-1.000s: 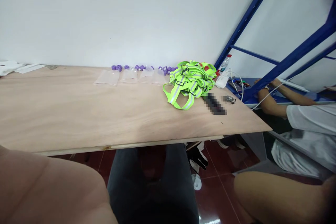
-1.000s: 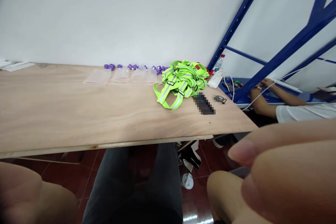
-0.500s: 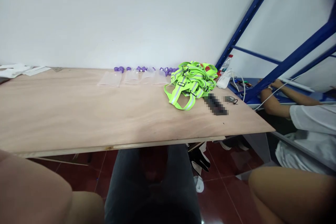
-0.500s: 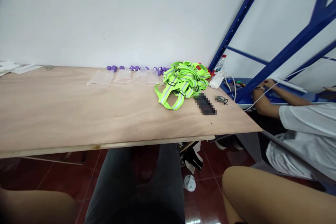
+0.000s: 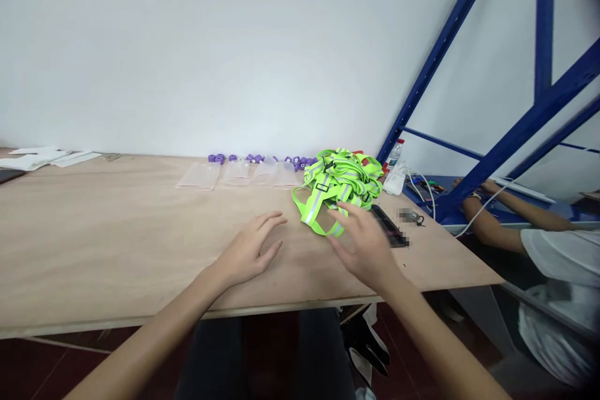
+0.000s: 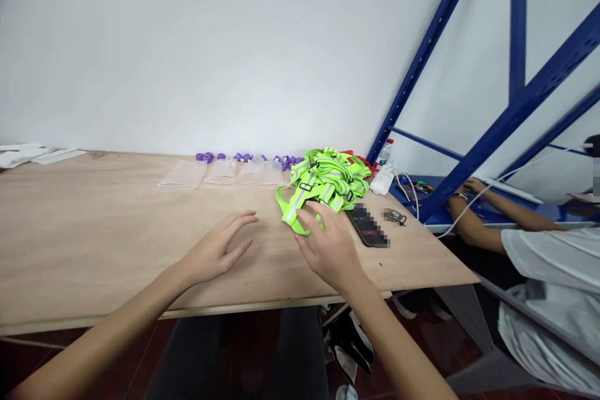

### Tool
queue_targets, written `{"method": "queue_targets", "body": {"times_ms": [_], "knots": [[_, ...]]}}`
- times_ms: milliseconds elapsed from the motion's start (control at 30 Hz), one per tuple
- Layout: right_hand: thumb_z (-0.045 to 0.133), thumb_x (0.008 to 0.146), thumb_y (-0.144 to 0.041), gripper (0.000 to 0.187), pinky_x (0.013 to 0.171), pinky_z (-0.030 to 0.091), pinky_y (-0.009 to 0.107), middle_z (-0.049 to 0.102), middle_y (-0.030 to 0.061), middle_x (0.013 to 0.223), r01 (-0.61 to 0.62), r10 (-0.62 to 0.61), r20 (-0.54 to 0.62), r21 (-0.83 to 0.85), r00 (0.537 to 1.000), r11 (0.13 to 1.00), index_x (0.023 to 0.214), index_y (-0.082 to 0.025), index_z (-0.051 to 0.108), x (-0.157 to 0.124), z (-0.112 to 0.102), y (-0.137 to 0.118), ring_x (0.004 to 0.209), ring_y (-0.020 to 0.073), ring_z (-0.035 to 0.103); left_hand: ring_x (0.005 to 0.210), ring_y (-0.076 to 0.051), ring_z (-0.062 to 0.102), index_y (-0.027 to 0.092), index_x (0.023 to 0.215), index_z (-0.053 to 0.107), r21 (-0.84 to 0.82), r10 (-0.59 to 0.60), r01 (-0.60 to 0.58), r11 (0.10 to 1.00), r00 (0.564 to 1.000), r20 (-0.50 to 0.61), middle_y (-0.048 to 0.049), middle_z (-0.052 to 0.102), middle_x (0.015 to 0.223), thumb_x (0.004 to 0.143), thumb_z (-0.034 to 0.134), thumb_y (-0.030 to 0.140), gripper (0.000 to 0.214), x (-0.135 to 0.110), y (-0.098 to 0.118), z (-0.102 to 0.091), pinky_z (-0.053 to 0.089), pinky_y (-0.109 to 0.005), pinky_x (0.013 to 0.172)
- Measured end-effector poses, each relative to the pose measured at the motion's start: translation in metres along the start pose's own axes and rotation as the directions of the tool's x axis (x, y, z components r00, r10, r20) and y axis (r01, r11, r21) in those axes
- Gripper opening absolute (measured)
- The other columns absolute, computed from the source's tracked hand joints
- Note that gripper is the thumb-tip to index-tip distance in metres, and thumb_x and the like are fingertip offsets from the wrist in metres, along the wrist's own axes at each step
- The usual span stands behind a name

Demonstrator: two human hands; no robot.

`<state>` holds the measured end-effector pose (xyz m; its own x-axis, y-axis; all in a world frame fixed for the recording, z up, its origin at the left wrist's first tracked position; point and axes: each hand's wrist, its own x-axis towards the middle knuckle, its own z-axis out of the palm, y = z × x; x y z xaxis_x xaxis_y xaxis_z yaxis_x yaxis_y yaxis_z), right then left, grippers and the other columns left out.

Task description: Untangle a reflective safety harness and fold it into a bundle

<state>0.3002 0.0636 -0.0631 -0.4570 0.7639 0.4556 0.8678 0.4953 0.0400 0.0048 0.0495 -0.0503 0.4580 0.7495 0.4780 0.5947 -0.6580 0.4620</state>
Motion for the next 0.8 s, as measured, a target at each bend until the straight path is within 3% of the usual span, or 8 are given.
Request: {"method": "queue_targets", "body": {"times_ms": [100, 267, 367, 500, 600, 800], "knots": [[0.061, 0.089, -0.024, 0.064, 0.115, 0.026, 0.061, 0.027, 0.0141, 0.16, 0.037, -0.027, 0.091, -0.106, 0.996, 0.994, 0.15, -0.024, 0.044, 0.01, 0.025, 0.008, 0.146, 0.0415, 0.023, 0.138, -0.031, 0.042, 0.022, 0.143, 0.046, 0.119, -0.08, 0.055, 0.991, 0.974, 0.212, -0.0143, 0.043, 0.151, 0.097, 0.047, 0.04, 0.049, 0.006, -0.047, 0.032, 0.037, -0.05, 0.115], [0.048, 0.089, -0.01, 0.061, 0.114, 0.025, 0.061, 0.028, 0.0129, 0.161, -0.004, 0.043, 0.239, -0.163, 0.97, 0.987, 0.147, -0.028, 0.048, 0.024, 0.068, 0.037, 0.148, 0.0372, 0.023, 0.137, -0.029, 0.044, 0.02, 0.138, 0.052, 0.23, -0.149, 0.094, 0.969, 0.96, 0.237, -0.0135, 0.048, 0.148, 0.099, 0.04, 0.039, 0.044, 0.018, -0.094, 0.05, 0.033, -0.052, 0.115], [0.043, 0.091, -0.009, 0.053, 0.114, 0.028, 0.058, 0.034, 0.0121, 0.158, -0.065, 0.095, 0.276, -0.118, 0.956, 0.991, 0.139, -0.026, 0.057, 0.033, 0.084, 0.054, 0.147, 0.0326, 0.028, 0.134, -0.028, 0.047, 0.02, 0.133, 0.056, 0.23, -0.143, 0.094, 0.969, 0.968, 0.207, -0.012, 0.053, 0.144, 0.099, 0.038, 0.036, 0.041, 0.029, -0.106, 0.054, 0.035, -0.05, 0.114], [0.042, 0.093, -0.015, 0.05, 0.114, 0.03, 0.054, 0.038, 0.0115, 0.156, -0.193, 0.199, 0.264, -0.049, 0.944, 0.98, 0.14, -0.023, 0.055, 0.043, 0.097, 0.07, 0.145, 0.029, 0.033, 0.133, -0.027, 0.048, 0.021, 0.131, 0.057, 0.22, -0.124, 0.077, 0.972, 0.971, 0.206, -0.0102, 0.055, 0.142, 0.098, 0.039, 0.033, 0.039, 0.043, -0.114, 0.063, 0.035, -0.049, 0.114], [0.041, 0.094, -0.017, 0.048, 0.115, 0.032, 0.051, 0.042, 0.0123, 0.153, -0.22, 0.215, 0.271, -0.013, 0.938, 0.975, 0.141, -0.021, 0.055, 0.052, 0.103, 0.08, 0.143, 0.029, 0.036, 0.132, -0.026, 0.048, 0.021, 0.13, 0.057, 0.211, -0.124, 0.079, 0.974, 0.97, 0.21, -0.0096, 0.054, 0.143, 0.096, 0.04, 0.03, 0.039, 0.052, -0.116, 0.068, 0.035, -0.049, 0.113], [0.049, 0.094, -0.022, 0.047, 0.11, 0.04, 0.045, 0.049, 0.0151, 0.146, -0.222, 0.197, 0.327, 0.039, 0.924, 0.974, 0.14, -0.018, 0.057, 0.077, 0.089, 0.089, 0.134, 0.0308, 0.047, 0.133, -0.026, 0.048, 0.022, 0.129, 0.058, 0.168, -0.12, 0.085, 0.982, 0.97, 0.21, -0.0089, 0.054, 0.143, 0.094, 0.042, 0.028, 0.038, 0.058, -0.12, 0.069, 0.035, -0.049, 0.113]]}}
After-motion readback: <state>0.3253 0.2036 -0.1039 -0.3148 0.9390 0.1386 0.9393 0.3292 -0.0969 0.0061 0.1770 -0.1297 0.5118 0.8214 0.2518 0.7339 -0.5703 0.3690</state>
